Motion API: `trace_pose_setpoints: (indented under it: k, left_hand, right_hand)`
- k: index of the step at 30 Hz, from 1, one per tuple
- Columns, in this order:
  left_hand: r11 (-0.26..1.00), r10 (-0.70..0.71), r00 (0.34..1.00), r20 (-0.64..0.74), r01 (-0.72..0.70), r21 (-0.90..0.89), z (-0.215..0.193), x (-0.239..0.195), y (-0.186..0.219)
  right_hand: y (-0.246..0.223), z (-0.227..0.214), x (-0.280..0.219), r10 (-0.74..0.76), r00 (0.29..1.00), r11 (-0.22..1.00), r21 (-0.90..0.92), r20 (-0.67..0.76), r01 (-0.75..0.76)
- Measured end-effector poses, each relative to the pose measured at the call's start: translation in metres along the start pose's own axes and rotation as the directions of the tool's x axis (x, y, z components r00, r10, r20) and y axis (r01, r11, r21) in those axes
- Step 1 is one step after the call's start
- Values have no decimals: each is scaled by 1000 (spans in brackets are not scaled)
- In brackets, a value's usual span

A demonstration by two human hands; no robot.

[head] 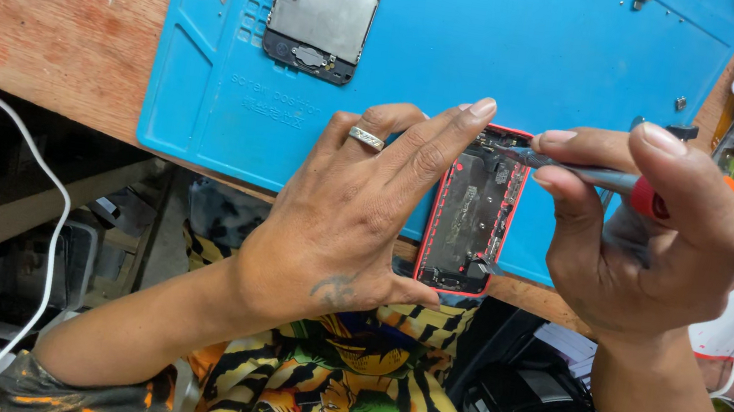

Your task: The person uses a precision screwdriver to remove screws from the internal frame of a disassembled red smartphone. They carefully unscrew fasteners from the battery area and place them on the blue anti-static mat. The person continues to remove additional screws from different sections of the phone's chassis.

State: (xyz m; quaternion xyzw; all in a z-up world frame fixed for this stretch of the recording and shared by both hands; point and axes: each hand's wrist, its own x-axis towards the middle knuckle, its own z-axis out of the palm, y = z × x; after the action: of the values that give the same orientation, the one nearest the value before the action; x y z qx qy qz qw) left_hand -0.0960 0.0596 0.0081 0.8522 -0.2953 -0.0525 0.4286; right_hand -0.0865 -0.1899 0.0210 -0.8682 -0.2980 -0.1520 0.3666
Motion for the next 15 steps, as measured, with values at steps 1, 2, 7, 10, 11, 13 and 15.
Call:
trace_pose_setpoints:
  k: [1,2,7,10,11,13,15]
  left_hand:
    - [1000,0,1000,-1,0,1,0,0,0]
    - [1000,2,1000,-5,-2,-6,0,-1,0]
    - [999,9,1000,-24,-9,-31,1,-3,-1]
    - [1000,8,999,-33,-9,-14,3,-3,-1]
    - [1000,11,999,-38,-11,-12,3,-3,-1]
    - [1000,17,999,-48,-18,-10,3,-3,-1]
    - [1000,11,999,-45,-11,3,5,-3,-1]
  right_hand:
    - [0,0,0,-2,1000,1000,2,10,2]
    - [0,0,0,-1,1000,1000,4,13,1]
    - [-1,2,-1,13,1000,1000,8,-1,-12]
    - [-3,3,-1,-14,1000,997,-82,-12,13]
    - [-3,4,-2,-24,1000,993,-116,-10,22]
    - [-3,5,-1,-36,999,983,-178,0,36]
    - [-2,5,-1,-31,1000,986,-164,-1,31]
